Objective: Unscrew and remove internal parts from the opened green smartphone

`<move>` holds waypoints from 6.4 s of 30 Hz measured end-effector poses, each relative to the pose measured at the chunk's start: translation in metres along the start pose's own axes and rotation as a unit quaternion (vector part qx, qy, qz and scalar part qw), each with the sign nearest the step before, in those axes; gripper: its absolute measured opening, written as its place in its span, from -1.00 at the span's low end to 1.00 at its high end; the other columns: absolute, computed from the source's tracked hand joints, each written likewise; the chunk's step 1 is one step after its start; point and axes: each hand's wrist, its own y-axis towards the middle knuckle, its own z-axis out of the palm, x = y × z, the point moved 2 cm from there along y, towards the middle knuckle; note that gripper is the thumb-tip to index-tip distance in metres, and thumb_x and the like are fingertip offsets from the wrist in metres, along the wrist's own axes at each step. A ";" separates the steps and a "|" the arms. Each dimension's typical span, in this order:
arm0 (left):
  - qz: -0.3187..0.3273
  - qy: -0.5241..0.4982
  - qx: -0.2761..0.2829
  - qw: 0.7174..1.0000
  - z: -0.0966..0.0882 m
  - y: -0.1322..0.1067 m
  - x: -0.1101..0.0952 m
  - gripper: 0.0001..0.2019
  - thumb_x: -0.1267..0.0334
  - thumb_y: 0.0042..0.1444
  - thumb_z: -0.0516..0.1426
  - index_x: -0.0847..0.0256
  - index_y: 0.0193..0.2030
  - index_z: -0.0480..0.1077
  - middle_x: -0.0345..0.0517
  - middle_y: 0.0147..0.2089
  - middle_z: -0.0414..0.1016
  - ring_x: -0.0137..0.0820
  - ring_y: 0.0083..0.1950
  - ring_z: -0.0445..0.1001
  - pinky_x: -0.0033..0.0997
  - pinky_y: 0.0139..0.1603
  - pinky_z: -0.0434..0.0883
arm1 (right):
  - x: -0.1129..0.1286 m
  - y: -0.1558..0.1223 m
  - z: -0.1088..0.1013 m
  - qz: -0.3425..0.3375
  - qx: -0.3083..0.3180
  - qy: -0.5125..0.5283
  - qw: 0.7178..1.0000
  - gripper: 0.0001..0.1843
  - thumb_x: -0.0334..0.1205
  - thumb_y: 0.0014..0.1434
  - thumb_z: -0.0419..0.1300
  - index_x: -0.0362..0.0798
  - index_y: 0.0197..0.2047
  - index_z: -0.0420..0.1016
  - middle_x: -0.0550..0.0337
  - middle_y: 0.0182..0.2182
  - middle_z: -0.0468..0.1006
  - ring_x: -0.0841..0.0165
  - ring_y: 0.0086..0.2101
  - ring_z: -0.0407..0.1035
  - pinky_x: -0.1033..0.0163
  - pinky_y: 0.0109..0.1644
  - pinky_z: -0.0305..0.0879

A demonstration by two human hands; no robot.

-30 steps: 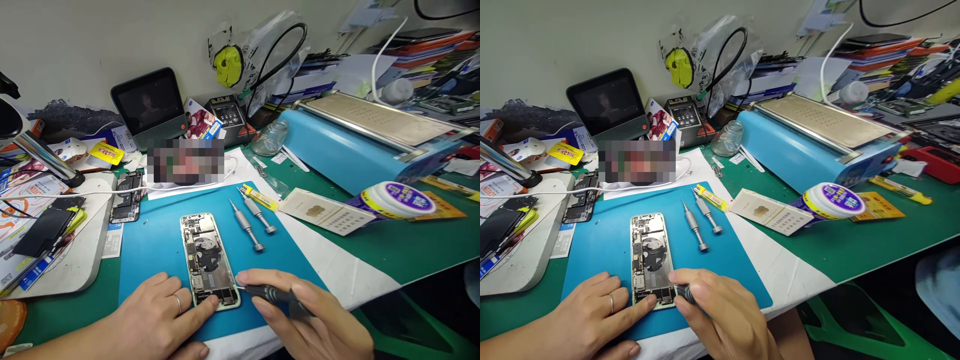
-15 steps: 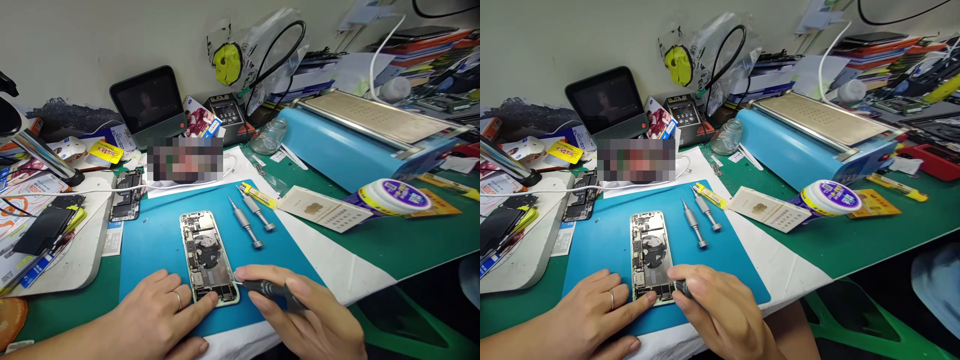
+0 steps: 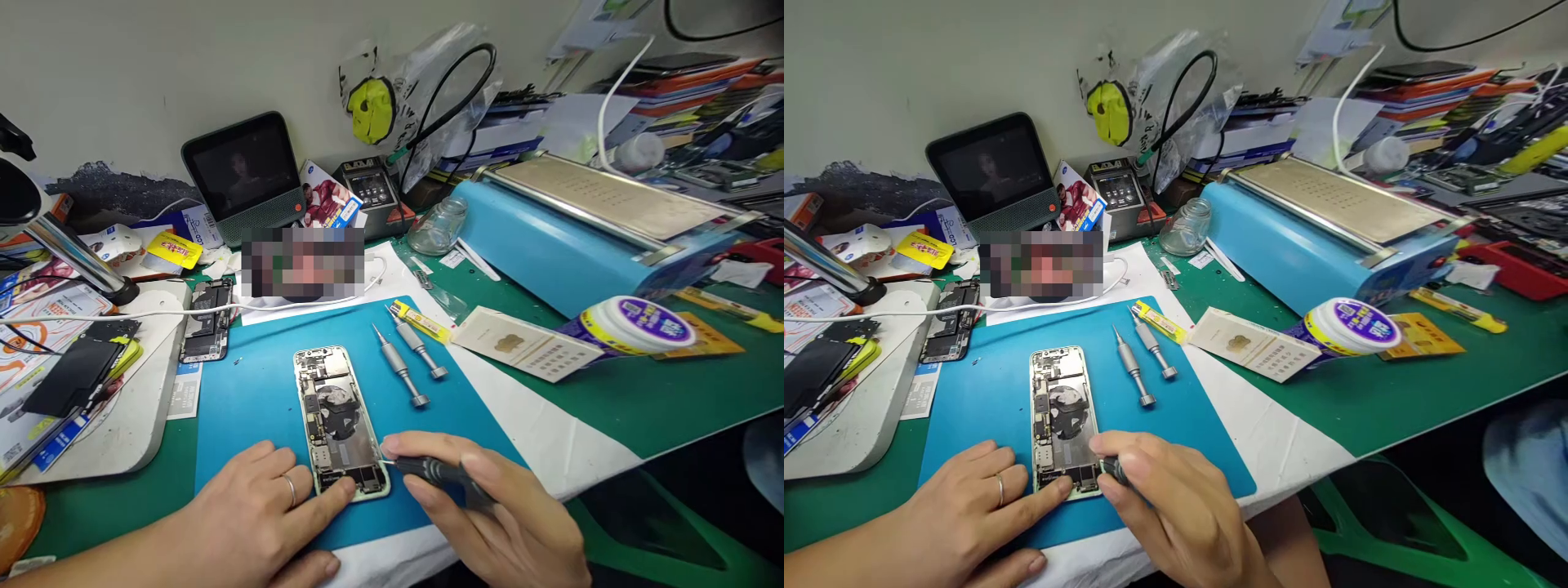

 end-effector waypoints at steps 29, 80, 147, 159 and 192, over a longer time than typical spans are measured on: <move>0.000 0.002 -0.001 1.000 0.000 0.000 0.000 -0.56 0.09 0.52 -0.02 0.26 0.40 0.26 -0.15 -0.24 0.49 -0.26 -0.30 0.45 -0.17 -0.31 0.32 | 0.000 -0.002 -0.001 0.016 -0.004 0.012 1.000 -0.09 -0.64 0.27 0.21 0.11 0.56 0.10 0.05 -0.10 0.75 0.27 -0.19 0.70 0.22 -0.24 0.72; -0.002 0.001 0.005 1.000 0.001 0.000 0.001 -0.52 0.10 0.45 0.11 0.26 0.39 0.26 -0.14 -0.22 0.50 -0.27 -0.28 0.43 -0.20 -0.28 0.28 | -0.002 -0.002 -0.002 0.001 -0.003 0.008 1.000 -0.14 -0.59 0.30 0.22 0.09 0.55 0.10 0.04 -0.11 0.75 0.24 -0.22 0.71 0.20 -0.26 0.72; 0.010 0.012 0.007 1.000 -0.001 0.001 0.004 -0.56 0.10 0.56 -0.13 0.29 0.39 0.23 -0.14 -0.28 0.45 -0.26 -0.31 0.41 -0.22 -0.33 0.24 | -0.006 0.006 -0.003 0.008 0.061 0.085 0.994 -0.12 -0.61 0.32 0.19 0.12 0.56 0.05 0.05 -0.09 0.70 0.29 -0.12 0.67 0.20 -0.10 0.71; 0.003 0.007 0.015 1.000 0.000 0.000 0.003 -0.55 0.08 0.54 -0.07 0.27 0.41 0.22 -0.13 -0.24 0.48 -0.27 -0.28 0.43 -0.21 -0.30 0.25 | -0.006 0.004 -0.001 0.013 0.056 0.077 0.995 -0.14 -0.59 0.32 0.18 0.11 0.56 0.07 0.03 -0.08 0.72 0.28 -0.13 0.69 0.24 -0.15 0.70; -0.002 0.016 0.010 1.000 0.000 -0.001 0.000 -0.52 0.05 0.48 0.08 0.28 0.38 0.25 -0.15 -0.23 0.55 -0.28 -0.28 0.50 -0.18 -0.28 0.38 | -0.005 -0.003 -0.003 0.002 0.055 0.028 0.998 -0.19 -0.58 0.30 0.20 0.05 0.52 0.14 0.05 -0.13 0.76 0.26 -0.19 0.71 0.24 -0.18 0.73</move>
